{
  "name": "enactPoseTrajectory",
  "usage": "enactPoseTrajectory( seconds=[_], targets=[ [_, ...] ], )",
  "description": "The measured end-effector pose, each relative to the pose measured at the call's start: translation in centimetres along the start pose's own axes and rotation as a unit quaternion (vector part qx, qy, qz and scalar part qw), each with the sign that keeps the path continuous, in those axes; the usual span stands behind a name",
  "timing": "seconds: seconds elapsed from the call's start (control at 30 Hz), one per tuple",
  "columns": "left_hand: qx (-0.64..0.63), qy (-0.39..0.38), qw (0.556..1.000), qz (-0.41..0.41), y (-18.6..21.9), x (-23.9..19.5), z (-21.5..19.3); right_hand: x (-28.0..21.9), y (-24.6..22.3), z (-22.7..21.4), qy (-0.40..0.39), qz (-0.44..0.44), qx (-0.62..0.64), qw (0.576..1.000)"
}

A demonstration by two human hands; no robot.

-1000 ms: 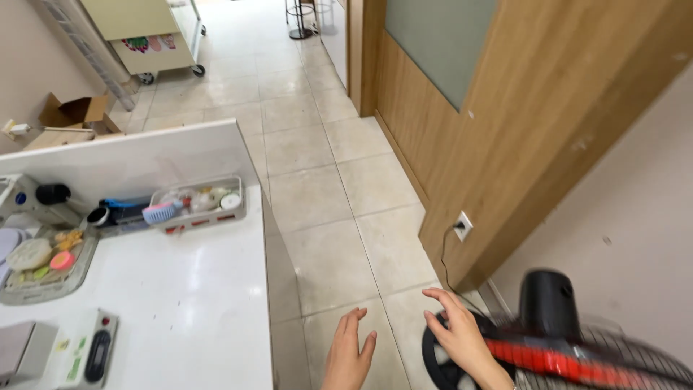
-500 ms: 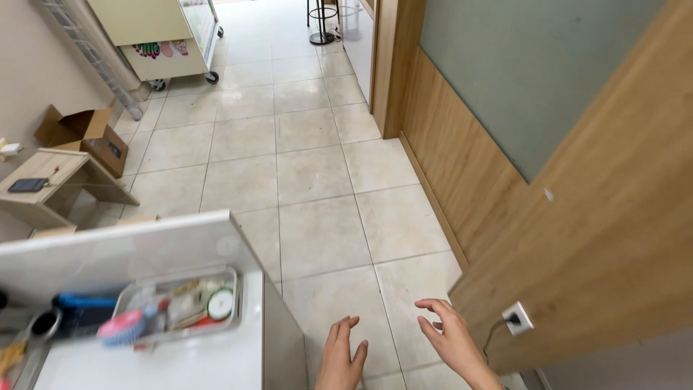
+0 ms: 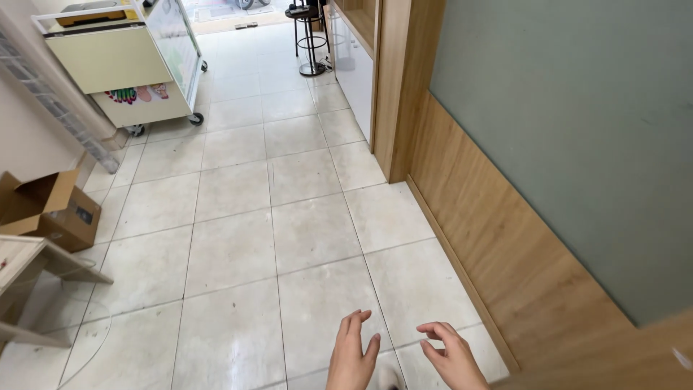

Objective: Transferring small gift boxes from a shelf to a table and arranging them.

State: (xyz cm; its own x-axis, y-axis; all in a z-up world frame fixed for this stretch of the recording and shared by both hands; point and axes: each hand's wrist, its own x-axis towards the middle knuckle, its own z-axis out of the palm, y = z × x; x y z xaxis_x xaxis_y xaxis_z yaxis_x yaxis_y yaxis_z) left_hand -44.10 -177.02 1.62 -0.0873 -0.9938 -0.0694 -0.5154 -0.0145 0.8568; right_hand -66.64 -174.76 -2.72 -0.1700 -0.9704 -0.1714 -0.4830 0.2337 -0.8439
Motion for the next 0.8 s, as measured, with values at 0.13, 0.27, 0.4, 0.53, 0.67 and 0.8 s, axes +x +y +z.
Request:
enactPoseTrajectory(
  seconds=[0.13,0.27,0.4,0.53,0.67,0.8],
  targets=[
    [0.011,-0.021,1.0,0.001,0.4,11.0,-0.4,10.9,-3.3,0.5,-0.02,-0.016,0.012,1.0],
    [0.051,-0.046,0.998,0.003,-0.7,22.8,-0.4,23.3,-7.8,-0.2,-0.014,-0.038,0.016,0.999],
    [0.074,-0.103,0.991,-0.031,-1.8,32.7,-1.4,33.9,-13.0,-0.6,-0.01,-0.061,0.017,0.998],
    [0.052,-0.091,0.993,-0.049,-2.9,41.6,-3.7,43.2,-17.4,0.3,-0.03,-0.081,0.009,0.996],
    [0.062,-0.094,0.991,-0.076,-5.3,51.5,-6.7,52.5,-20.0,3.0,-0.038,-0.077,0.006,0.996],
    [0.045,-0.054,0.997,-0.014,-8.1,62.1,-10.2,62.8,-22.5,6.0,-0.032,-0.081,0.005,0.996]
  ],
)
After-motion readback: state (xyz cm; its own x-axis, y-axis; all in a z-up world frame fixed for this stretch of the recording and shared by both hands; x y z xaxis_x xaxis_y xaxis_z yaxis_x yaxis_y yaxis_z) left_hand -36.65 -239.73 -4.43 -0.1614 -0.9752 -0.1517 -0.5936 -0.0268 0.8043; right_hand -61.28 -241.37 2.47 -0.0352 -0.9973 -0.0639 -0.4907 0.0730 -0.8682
